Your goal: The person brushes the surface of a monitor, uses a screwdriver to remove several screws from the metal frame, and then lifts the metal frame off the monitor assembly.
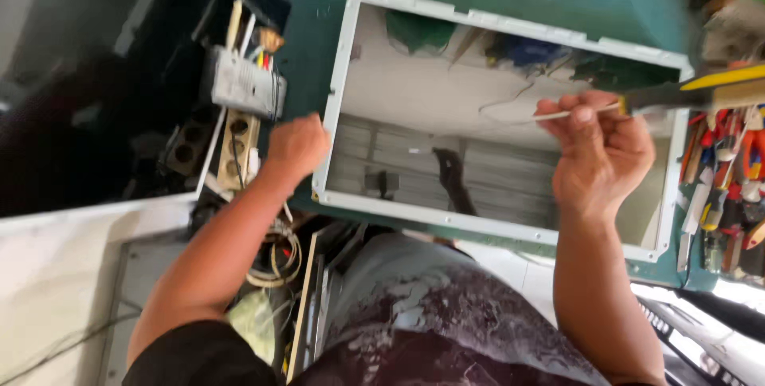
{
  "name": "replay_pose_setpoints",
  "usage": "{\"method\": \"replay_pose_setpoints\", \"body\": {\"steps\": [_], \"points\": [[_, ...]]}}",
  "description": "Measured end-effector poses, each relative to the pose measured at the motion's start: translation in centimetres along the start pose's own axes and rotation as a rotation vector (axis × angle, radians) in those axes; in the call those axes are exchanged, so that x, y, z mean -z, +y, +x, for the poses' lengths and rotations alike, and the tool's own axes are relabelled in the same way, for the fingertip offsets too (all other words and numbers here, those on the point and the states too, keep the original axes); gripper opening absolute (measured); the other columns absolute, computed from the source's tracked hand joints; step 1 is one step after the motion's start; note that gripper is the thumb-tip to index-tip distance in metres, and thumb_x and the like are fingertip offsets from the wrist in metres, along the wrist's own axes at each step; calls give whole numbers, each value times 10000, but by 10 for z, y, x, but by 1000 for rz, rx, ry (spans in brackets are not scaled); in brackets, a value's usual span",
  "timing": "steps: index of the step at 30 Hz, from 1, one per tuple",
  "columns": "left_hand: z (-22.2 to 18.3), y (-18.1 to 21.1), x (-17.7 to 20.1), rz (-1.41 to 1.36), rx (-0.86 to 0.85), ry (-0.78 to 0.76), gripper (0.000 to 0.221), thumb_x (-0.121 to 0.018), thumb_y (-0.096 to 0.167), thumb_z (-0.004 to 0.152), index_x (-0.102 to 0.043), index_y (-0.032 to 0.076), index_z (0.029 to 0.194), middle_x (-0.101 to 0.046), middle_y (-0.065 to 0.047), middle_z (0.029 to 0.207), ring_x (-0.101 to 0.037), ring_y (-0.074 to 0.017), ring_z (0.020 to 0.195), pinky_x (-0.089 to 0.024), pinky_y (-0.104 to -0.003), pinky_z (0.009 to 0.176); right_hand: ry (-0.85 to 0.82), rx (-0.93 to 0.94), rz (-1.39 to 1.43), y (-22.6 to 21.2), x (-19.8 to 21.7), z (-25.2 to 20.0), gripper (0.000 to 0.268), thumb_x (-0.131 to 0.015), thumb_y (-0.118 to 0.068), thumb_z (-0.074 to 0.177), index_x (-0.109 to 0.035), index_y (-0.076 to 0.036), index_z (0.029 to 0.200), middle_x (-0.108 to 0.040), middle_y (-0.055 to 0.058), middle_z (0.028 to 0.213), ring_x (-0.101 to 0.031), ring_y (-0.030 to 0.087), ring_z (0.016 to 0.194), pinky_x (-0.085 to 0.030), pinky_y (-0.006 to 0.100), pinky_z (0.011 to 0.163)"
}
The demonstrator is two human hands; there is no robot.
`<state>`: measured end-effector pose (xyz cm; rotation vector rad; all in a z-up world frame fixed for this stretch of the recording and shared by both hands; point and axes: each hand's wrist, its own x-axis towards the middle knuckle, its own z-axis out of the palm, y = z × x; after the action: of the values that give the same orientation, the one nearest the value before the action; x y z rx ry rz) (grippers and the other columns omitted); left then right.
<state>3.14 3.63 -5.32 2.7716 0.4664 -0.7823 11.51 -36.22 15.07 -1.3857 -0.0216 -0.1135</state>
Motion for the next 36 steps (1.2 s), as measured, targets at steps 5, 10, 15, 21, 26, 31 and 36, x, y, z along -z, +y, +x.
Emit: {"method": "replay_pose_setpoints", "body": {"steps": [5, 10, 15, 21, 26, 31, 36], "points": [[-19, -22, 27, -34, -434, 252, 271, -577, 156, 1007, -735, 126, 1225, -748, -48, 998, -707, -297, 816, -536, -474, 553, -37, 85, -40, -4, -2, -2, 253, -773, -258, 1112, -633, -60, 1185, -712, 133, 1124, -817, 291, 1022, -750, 353, 860], [-14, -21, 0, 82, -473, 443, 127, -591, 45, 895, -589, 141, 811, -489, -45, 736, -529, -341, 542, -360, -465, 407, -44, 79, -59, -5, -4, -1, 237, -757, -257, 1127, -632, -63, 1181, -708, 118, 1110, -822, 279, 1028, -742, 324, 848], [-12, -15, -11, 314, -464, 462, 226, -580, -39, 907, -472, 120, 788, -480, -55, 741, -530, -265, 497, -383, -423, 366, -38, 48, -13, -4, -5, -1, 200, -779, -215, 1098, -657, -67, 1157, -721, 121, 1086, -827, 284, 998, -733, 308, 806], [-5, -7, -21, 394, -320, 466, 136, -475, 112, 1027, -578, 98, 939, -570, -94, 842, -569, -282, 535, -417, -441, 401, -60, 43, 0, -6, 0, -3, 149, -744, -178, 1122, -663, -70, 1185, -726, 110, 1101, -824, 286, 1023, -741, 314, 837], [26, -8, 23, -45, -52, 388, 395, -402, 337, 1150, -622, 47, 997, -688, -192, 938, -720, -451, 803, -561, -596, 626, -6, 38, -9, -1, 12, -6, 164, -724, -155, 1115, -648, -44, 1209, -712, 130, 1098, -817, 313, 1020, -747, 356, 871], [98, 2, 94, -488, 142, 394, 425, -493, 408, 1104, -721, 51, 1066, -746, -210, 1068, -687, -490, 996, -502, -588, 782, 47, 19, 6, 8, 11, -8, 165, -718, -169, 1115, -658, -47, 1208, -730, 139, 1111, -819, 313, 1057, -748, 337, 865], [161, 9, 105, -941, 258, 487, 412, -625, 374, 1028, -787, 85, 784, -784, -99, 812, -736, -315, 826, -497, -469, 747, 76, -24, 7, 16, -2, -3, 95, -683, -79, 1109, -658, -48, 1195, -738, 179, 1107, -809, 333, 1060, -745, 395, 886]]}}
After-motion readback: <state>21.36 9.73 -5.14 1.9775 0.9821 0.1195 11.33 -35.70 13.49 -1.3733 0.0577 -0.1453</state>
